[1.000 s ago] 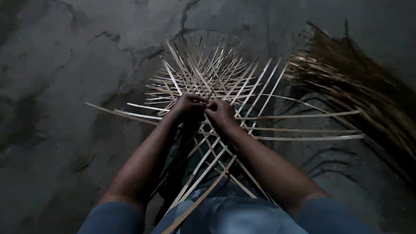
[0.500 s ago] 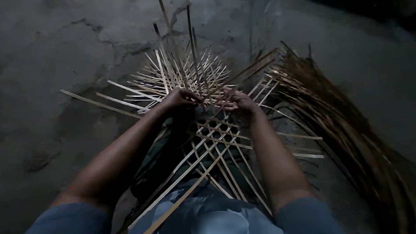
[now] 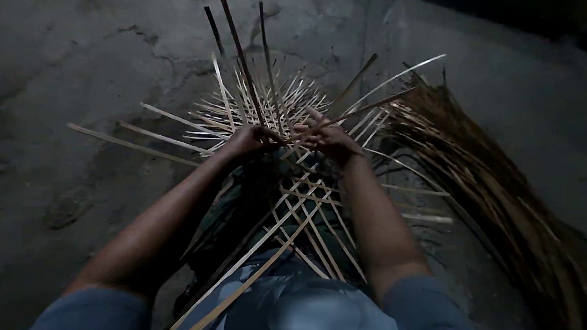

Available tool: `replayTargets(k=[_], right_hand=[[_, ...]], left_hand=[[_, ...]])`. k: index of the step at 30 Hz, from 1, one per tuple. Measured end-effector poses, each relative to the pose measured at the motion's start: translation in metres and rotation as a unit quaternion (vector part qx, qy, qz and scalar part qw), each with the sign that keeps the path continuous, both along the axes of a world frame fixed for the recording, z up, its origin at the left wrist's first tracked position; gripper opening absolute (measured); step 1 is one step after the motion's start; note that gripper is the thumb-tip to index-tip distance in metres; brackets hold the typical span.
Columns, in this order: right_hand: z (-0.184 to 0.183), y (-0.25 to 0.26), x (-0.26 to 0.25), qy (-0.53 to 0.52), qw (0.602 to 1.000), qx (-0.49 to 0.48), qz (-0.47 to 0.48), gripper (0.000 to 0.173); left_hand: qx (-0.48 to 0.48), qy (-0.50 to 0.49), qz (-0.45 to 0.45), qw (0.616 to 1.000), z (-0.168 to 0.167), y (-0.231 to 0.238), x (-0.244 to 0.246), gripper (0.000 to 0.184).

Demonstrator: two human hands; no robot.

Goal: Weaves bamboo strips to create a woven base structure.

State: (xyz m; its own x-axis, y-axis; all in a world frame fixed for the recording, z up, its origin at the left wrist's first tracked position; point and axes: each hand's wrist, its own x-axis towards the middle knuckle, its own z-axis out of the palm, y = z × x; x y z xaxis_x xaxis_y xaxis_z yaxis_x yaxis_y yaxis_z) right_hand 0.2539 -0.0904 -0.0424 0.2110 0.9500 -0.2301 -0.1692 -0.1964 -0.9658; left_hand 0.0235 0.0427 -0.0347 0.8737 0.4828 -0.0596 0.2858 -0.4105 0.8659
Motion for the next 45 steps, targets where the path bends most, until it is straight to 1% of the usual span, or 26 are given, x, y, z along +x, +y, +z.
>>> replayTargets(k=[1, 3, 5, 6, 8, 10, 12, 14, 15, 17, 18, 20, 21, 23, 25, 26, 27, 28, 30, 31, 32, 34, 37, 39, 42, 45], right_hand=[[0.002, 0.0, 0.001, -0.004, 0.998, 0.019, 0.056, 0.056], [0.006, -0.003, -0.003, -0.019, 0.993, 0.043, 0.11, 0.056], [0.006, -0.014, -0.017, -0.057, 0.993, 0.064, 0.083, 0.047], [0.005, -0.024, -0.028, -0.084, 0.993, 0.074, 0.036, 0.039], [-0.013, -0.02, -0.045, -0.045, 0.982, 0.126, -0.133, 0.022], [-0.026, -0.003, -0.056, 0.025, 0.943, 0.164, -0.287, 0.037], [-0.023, -0.001, -0.064, 0.028, 0.925, 0.159, -0.343, 0.047], [-0.007, 0.001, -0.067, 0.004, 0.941, 0.079, -0.328, 0.045], [0.001, 0.004, -0.064, -0.006, 0.957, 0.034, -0.289, 0.046], [0.011, 0.008, -0.054, -0.041, 0.983, -0.031, -0.179, 0.051], [0.012, 0.008, -0.047, -0.065, 0.992, -0.035, -0.102, 0.053], [0.013, 0.008, -0.035, -0.085, 0.996, -0.006, 0.021, 0.056], [0.012, 0.005, -0.031, -0.082, 0.996, 0.015, 0.041, 0.058], [-0.001, -0.001, -0.027, -0.071, 0.994, 0.072, 0.045, 0.062], [-0.008, -0.002, -0.03, -0.105, 0.988, 0.095, 0.061, 0.065], [-0.006, -0.002, -0.034, -0.128, 0.986, 0.094, 0.056, 0.058], [-0.005, -0.001, -0.038, -0.147, 0.984, 0.095, 0.028, 0.048], [-0.006, 0.0, -0.04, -0.163, 0.981, 0.104, -0.031, 0.039], [-0.007, -0.008, -0.041, -0.249, 0.945, 0.13, -0.166, 0.05], [-0.006, -0.018, -0.042, -0.298, 0.92, 0.127, -0.221, 0.05], [-0.005, -0.033, -0.046, -0.341, 0.901, 0.1, -0.248, 0.045], [-0.01, -0.064, -0.061, -0.396, 0.892, 0.009, -0.219, 0.035], [-0.033, -0.084, -0.075, -0.447, 0.882, -0.065, -0.135, 0.037], [-0.045, -0.088, -0.072, -0.483, 0.866, -0.053, -0.117, 0.04], [-0.054, -0.087, -0.063, -0.499, 0.854, -0.021, -0.143, 0.039], [-0.059, -0.082, -0.067, -0.507, 0.846, -0.036, -0.162, 0.038]], left_hand=[[0.013, 0.008, 0.0, 1.0, 0.0, 0.001, 0.0, 0.018], [0.007, -0.007, -0.008, 1.0, -0.009, 0.007, -0.003, 0.019], [-0.037, -0.027, -0.015, 0.999, -0.019, 0.01, -0.008, 0.022], [-0.057, -0.036, -0.012, 0.998, -0.022, 0.011, -0.011, 0.022], [-0.094, -0.051, -0.01, 0.994, -0.027, 0.012, -0.015, 0.024], [-0.124, -0.063, -0.009, 0.99, -0.034, 0.014, -0.017, 0.024], [-0.137, -0.064, -0.005, 0.988, -0.038, 0.014, -0.017, 0.024], [-0.104, -0.052, 0.002, 0.993, -0.03, 0.009, -0.014, 0.023], [-0.069, -0.044, 0.001, 0.997, -0.025, 0.006, -0.012, 0.022], [0.021, -0.03, -0.017, 0.999, -0.016, 0.001, -0.007, 0.019], [0.047, -0.029, -0.028, 0.998, -0.011, 0.0, -0.005, 0.018], [0.018, -0.044, -0.053, 0.997, -0.007, 0.004, -0.005, 0.017], [-0.028, -0.065, -0.068, 0.995, -0.012, 0.01, -0.005, 0.018], [-0.092, -0.08, -0.062, 0.991, -0.028, 0.022, -0.004, 0.021], [-0.037, -0.023, -0.007, 0.999, -0.04, 0.023, 0.005, 0.019], [-0.009, 0.028, 0.026, 0.999, -0.041, 0.019, 0.012, 0.021], [0.013, 0.067, 0.051, 0.996, -0.042, 0.014, 0.016, 0.026], [0.033, 0.081, 0.069, 0.994, -0.044, 0.008, 0.017, 0.033], [0.083, 0.051, 0.117, 0.988, -0.049, -0.007, 0.009, 0.049], [0.114, 0.017, 0.148, 0.982, -0.052, -0.019, 0.002, 0.055], [0.158, -0.014, 0.171, 0.973, -0.055, -0.033, -0.007, 0.059], [0.258, -0.028, 0.167, 0.951, -0.064, -0.055, -0.018, 0.057], [0.336, 0.056, 0.127, 0.932, -0.076, -0.079, -0.018, 0.046], [0.334, 0.076, 0.141, 0.929, -0.077, -0.087, -0.013, 0.044], [0.338, 0.081, 0.158, 0.924, -0.077, -0.093, -0.006, 0.042], [0.357, 0.069, 0.157, 0.918, -0.08, -0.094, -0.006, 0.04]])
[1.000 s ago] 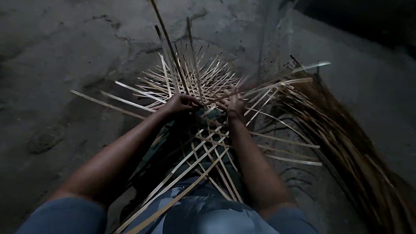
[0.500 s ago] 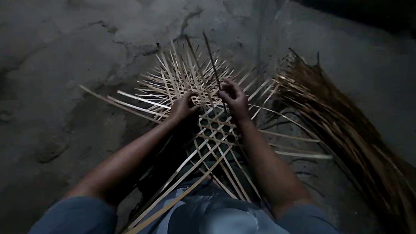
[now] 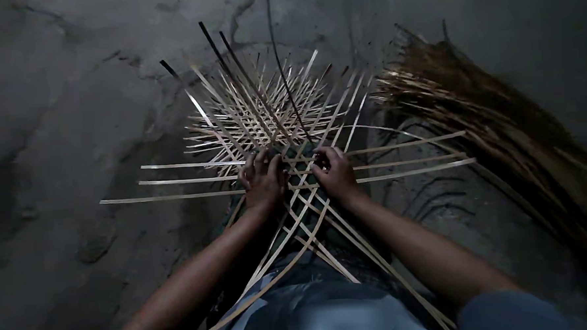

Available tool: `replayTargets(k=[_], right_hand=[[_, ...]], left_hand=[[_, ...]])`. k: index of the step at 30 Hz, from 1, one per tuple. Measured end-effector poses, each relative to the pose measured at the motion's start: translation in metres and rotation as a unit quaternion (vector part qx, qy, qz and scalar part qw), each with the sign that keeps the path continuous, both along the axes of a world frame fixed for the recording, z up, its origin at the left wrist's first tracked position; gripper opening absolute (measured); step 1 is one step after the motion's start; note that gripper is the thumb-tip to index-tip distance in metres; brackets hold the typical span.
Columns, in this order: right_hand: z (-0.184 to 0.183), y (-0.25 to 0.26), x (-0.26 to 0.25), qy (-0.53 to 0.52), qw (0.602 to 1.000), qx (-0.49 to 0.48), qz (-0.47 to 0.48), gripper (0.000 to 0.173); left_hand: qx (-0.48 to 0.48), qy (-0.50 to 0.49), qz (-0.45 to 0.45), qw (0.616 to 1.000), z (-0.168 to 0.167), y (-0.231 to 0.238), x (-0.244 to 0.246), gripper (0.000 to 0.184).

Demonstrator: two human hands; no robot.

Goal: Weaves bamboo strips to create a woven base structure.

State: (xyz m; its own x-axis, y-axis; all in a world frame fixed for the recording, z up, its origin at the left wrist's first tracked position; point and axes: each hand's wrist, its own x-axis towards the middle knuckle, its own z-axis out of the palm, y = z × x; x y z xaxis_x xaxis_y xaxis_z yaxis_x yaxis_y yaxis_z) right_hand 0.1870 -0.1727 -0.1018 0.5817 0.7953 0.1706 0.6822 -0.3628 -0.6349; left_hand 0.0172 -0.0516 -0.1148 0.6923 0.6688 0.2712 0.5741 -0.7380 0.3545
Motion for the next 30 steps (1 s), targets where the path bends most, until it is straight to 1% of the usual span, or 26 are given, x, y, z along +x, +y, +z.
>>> replayTargets(k=[3, 5, 8, 10, 18, 22, 24, 25, 27, 29, 30], right_hand=[[-0.005, 0.008, -0.009, -0.036, 0.999, 0.001, -0.026, 0.037], [-0.007, 0.013, -0.013, -0.047, 0.998, 0.005, -0.045, 0.035], [-0.01, 0.018, -0.014, -0.064, 0.996, 0.001, -0.054, 0.026], [-0.009, 0.019, -0.014, -0.065, 0.996, -0.01, -0.057, 0.024], [-0.014, 0.022, -0.017, -0.097, 0.993, -0.005, -0.062, 0.019], [-0.013, 0.022, -0.017, -0.072, 0.995, 0.001, -0.062, 0.021], [-0.013, 0.019, -0.016, -0.09, 0.995, 0.014, -0.04, 0.025], [-0.013, 0.017, -0.017, -0.118, 0.993, 0.018, -0.022, 0.031], [-0.008, 0.016, -0.02, -0.161, 0.987, -0.014, 0.012, 0.045], [-0.007, 0.016, -0.023, -0.166, 0.985, -0.049, 0.024, 0.043], [-0.008, 0.017, -0.023, -0.166, 0.985, -0.05, 0.022, 0.041]], left_hand=[[0.009, 0.009, -0.025, 1.0, -0.003, 0.004, -0.003, 0.04], [-0.002, 0.02, -0.038, 0.999, -0.004, 0.007, -0.003, 0.039], [-0.025, 0.042, -0.046, 0.998, -0.002, 0.01, -0.001, 0.04], [-0.026, 0.041, -0.044, 0.998, -0.004, 0.011, 0.0, 0.04], [0.014, 0.037, -0.037, 0.999, -0.01, 0.009, 0.002, 0.042], [0.012, 0.032, -0.031, 0.999, -0.01, 0.007, 0.002, 0.043], [0.024, -0.002, -0.025, 0.999, -0.011, 0.004, -0.001, 0.045], [0.032, -0.022, -0.028, 0.999, -0.009, 0.002, -0.003, 0.043], [0.042, -0.043, -0.045, 0.997, -0.008, 0.0, -0.005, 0.032], [0.043, -0.046, -0.066, 0.996, -0.008, 0.0, -0.007, 0.021], [0.041, -0.046, -0.074, 0.995, -0.009, 0.001, -0.008, 0.02]])
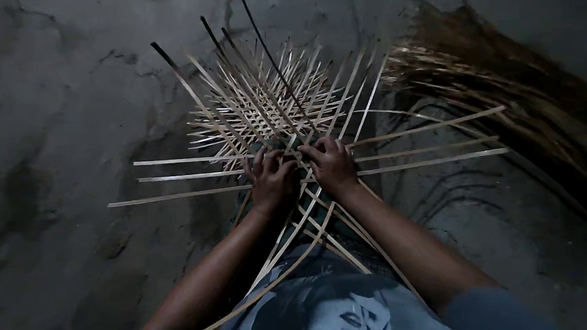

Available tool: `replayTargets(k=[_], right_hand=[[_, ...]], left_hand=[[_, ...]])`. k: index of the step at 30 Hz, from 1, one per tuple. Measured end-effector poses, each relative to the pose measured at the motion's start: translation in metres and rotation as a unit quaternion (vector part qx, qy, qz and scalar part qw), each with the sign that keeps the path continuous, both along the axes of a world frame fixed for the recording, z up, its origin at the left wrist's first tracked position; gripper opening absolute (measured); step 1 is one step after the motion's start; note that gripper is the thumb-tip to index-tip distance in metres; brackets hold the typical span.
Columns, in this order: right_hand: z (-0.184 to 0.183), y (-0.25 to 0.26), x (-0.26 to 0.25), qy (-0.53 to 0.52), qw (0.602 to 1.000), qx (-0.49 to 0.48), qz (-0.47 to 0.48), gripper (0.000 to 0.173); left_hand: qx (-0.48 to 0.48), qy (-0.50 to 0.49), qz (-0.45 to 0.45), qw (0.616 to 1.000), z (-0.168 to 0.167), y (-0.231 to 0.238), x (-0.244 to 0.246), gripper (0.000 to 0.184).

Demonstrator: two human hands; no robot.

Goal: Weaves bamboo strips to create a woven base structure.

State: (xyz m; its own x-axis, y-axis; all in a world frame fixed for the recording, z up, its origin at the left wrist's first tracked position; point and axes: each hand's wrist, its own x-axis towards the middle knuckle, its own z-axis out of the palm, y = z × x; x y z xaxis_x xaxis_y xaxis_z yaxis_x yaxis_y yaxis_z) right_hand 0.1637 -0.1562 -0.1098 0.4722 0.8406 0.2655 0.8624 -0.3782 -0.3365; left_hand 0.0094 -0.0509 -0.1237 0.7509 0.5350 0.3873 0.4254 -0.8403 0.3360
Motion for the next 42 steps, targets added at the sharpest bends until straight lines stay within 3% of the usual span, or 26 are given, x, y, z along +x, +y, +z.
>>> replayTargets(k=[10, 13, 15, 17, 18, 20, 22, 24, 25, 27, 30, 32, 34, 37, 39, 42], right_hand=[[-0.004, 0.007, 0.003, 0.003, 1.0, 0.006, -0.023, 0.035], [0.014, -0.006, -0.004, 0.029, 0.999, -0.027, 0.003, 0.039], [0.027, -0.019, -0.019, 0.058, 0.992, -0.11, 0.029, 0.057], [0.023, -0.03, -0.032, 0.069, 0.981, -0.174, 0.053, 0.067], [0.018, -0.034, -0.036, 0.07, 0.979, -0.181, 0.056, 0.069], [0.014, -0.037, -0.037, 0.077, 0.979, -0.181, 0.051, 0.068], [0.014, -0.036, -0.036, 0.087, 0.979, -0.179, 0.05, 0.068], [0.016, -0.035, -0.037, 0.093, 0.978, -0.18, 0.055, 0.067], [0.017, -0.034, -0.036, 0.094, 0.978, -0.177, 0.061, 0.068], [0.021, -0.031, -0.03, 0.099, 0.977, -0.176, 0.07, 0.069], [0.045, -0.036, -0.007, 0.151, 0.963, -0.183, 0.126, 0.067], [0.069, -0.05, 0.033, 0.221, 0.961, -0.068, 0.154, 0.043], [0.093, -0.078, 0.09, 0.271, 0.955, 0.081, 0.084, 0.027], [0.12, -0.143, 0.19, 0.234, 0.936, 0.19, -0.18, 0.03], [0.115, -0.189, 0.247, 0.192, 0.92, 0.092, -0.33, 0.035], [0.079, -0.231, 0.288, 0.169, 0.909, -0.132, -0.358, 0.028]], left_hand=[[-0.005, -0.007, -0.039, 0.999, -0.006, 0.011, 0.004, 0.019], [-0.049, 0.035, -0.063, 0.996, 0.018, 0.016, 0.003, 0.021], [-0.097, -0.008, -0.063, 0.993, 0.041, 0.039, 0.01, 0.04], [-0.194, -0.062, 0.012, 0.979, 0.063, 0.077, 0.025, 0.072], [-0.276, -0.102, 0.069, 0.953, 0.073, 0.1, 0.036, 0.086], [-0.445, -0.203, 0.151, 0.859, 0.08, 0.147, 0.059, 0.104], [-0.599, -0.266, 0.167, 0.737, 0.075, 0.191, 0.075, 0.096], [-0.707, -0.268, 0.051, 0.652, 0.072, 0.217, 0.077, 0.078], [-0.72, -0.242, -0.035, 0.649, 0.077, 0.217, 0.078, 0.068], [-0.691, -0.162, -0.168, 0.684, 0.093, 0.208, 0.094, 0.055], [-0.635, -0.1, -0.197, 0.74, 0.119, 0.174, 0.112, 0.05], [-0.595, -0.128, -0.198, 0.769, 0.124, 0.158, 0.113, 0.044], [-0.566, -0.157, -0.252, 0.769, 0.118, 0.159, 0.101, 0.041], [-0.532, -0.162, -0.314, 0.769, 0.11, 0.168, 0.082, 0.045], [-0.527, -0.167, -0.31, 0.773, 0.113, 0.161, 0.075, 0.042], [-0.513, -0.174, -0.31, 0.781, 0.121, 0.147, 0.073, 0.042]])
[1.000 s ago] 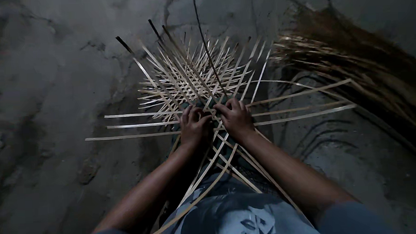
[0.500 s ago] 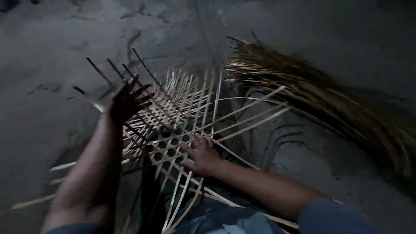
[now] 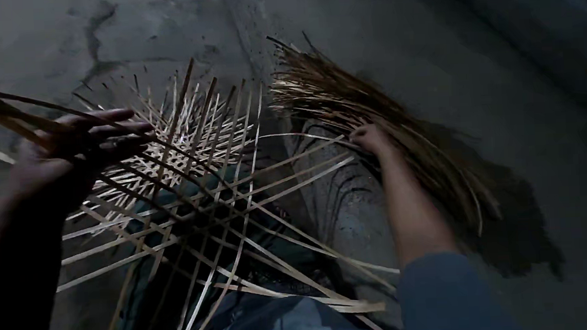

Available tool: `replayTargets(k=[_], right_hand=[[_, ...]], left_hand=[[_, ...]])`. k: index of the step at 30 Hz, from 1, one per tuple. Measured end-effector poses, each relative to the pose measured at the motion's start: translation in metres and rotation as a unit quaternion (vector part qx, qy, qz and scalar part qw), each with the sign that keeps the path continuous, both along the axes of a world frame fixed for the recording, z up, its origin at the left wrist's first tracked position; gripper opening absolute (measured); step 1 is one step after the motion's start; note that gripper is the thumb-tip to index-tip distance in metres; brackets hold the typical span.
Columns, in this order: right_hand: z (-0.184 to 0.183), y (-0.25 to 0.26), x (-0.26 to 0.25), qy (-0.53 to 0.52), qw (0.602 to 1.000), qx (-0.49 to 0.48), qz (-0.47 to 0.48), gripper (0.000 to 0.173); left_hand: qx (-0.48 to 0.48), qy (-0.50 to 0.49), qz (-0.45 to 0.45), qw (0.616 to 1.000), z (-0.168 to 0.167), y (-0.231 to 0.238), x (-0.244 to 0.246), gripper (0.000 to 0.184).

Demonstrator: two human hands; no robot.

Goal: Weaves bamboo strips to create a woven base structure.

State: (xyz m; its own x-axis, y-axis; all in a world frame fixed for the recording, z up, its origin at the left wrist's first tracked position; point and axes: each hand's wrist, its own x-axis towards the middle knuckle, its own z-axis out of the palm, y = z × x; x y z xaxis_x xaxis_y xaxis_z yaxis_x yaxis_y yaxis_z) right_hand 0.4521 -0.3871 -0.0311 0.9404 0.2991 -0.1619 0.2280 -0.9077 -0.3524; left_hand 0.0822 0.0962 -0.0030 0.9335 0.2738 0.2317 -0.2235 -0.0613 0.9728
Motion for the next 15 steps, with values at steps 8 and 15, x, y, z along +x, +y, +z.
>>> replayTargets(k=[8, 15], right_hand=[[-0.034, -0.01, -0.016, -0.081, 0.993, -0.057, 0.061, 0.029], [0.085, 0.06, -0.036, -0.237, 0.953, 0.184, 0.038, 0.041]], left_hand=[[0.041, -0.031, 0.045, 0.998, 0.018, -0.029, -0.005, 0.027], [0.055, -0.071, 0.007, 0.996, 0.018, -0.04, -0.012, 0.024]])
